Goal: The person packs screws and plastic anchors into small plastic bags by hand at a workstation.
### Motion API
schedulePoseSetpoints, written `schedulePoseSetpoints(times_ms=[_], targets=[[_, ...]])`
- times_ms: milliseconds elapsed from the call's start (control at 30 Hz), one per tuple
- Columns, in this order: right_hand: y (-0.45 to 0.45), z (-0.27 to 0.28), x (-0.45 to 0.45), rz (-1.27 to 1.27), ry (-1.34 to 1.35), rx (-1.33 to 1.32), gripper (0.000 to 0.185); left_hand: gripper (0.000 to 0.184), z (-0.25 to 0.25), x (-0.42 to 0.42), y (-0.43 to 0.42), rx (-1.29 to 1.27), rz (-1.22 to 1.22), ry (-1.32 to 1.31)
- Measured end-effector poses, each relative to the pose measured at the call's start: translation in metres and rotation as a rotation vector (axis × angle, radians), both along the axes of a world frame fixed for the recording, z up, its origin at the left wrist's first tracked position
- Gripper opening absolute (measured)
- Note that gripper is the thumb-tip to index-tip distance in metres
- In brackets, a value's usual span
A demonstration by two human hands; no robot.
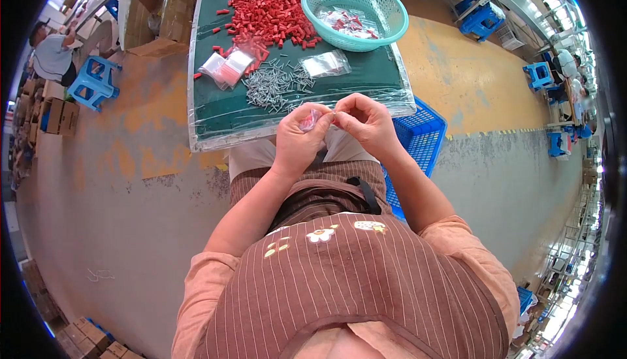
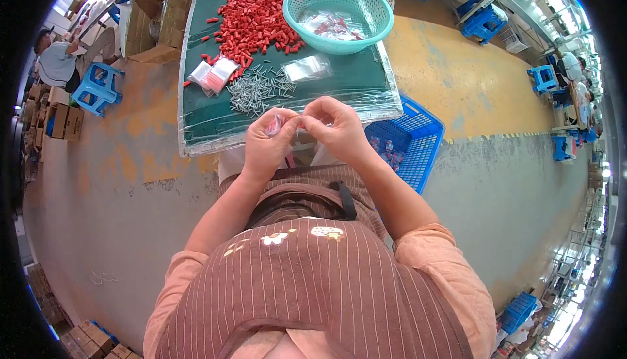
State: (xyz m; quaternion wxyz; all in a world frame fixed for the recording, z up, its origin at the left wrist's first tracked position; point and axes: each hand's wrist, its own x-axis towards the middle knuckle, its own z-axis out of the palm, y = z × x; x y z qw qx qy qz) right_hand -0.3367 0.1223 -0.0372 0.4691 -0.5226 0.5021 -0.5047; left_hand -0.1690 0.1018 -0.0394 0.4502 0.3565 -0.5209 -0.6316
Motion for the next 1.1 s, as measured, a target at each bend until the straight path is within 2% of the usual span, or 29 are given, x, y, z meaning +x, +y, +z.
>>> schedulePoseSetpoints(times_ms=[233,433,533,633,733,800,900,1000,1100], targets=[[0.001,0.007,-0.003,-0.014,-0.007,-0.025,0.01,0.007,0.0,0.004,-0.002,0.1,-0.01,0.03],[-0.001,0.003,-0.005,0.016,0.023,-0.025,0.01,0.007,0.003,-0.002,0.001,-0.062,0.035,-0.006],[0.0,0.002,-0.006,0.042,0.087,-0.019,0.008,0.007,0.005,0.0,0.001,0.067,-0.021,-0.029],[0.007,0.014,-0.019,0.071,0.161,0.051,0.007,0.012,-0.011,0.0,-0.003,0.17,-0.122,0.078],[0.021,0.03,-0.062,0.091,0.324,0.176,0.012,0.021,-0.011,0.013,-0.01,0.525,-0.255,0.341],[0.034,0.044,-0.096,0.078,0.487,0.366,0.016,0.022,-0.012,0.02,-0.012,0.575,-0.269,0.46],[0.044,0.052,-0.106,-0.07,0.647,0.147,0.018,0.02,-0.013,0.017,-0.011,0.591,-0.252,0.518],[0.037,0.041,-0.082,-0.107,0.356,0.106,0.018,0.017,-0.014,0.01,-0.01,0.557,-0.238,0.468],[0.021,0.027,-0.038,-0.061,0.245,0.051,0.017,0.015,-0.016,0.004,-0.009,0.476,-0.211,0.4]])
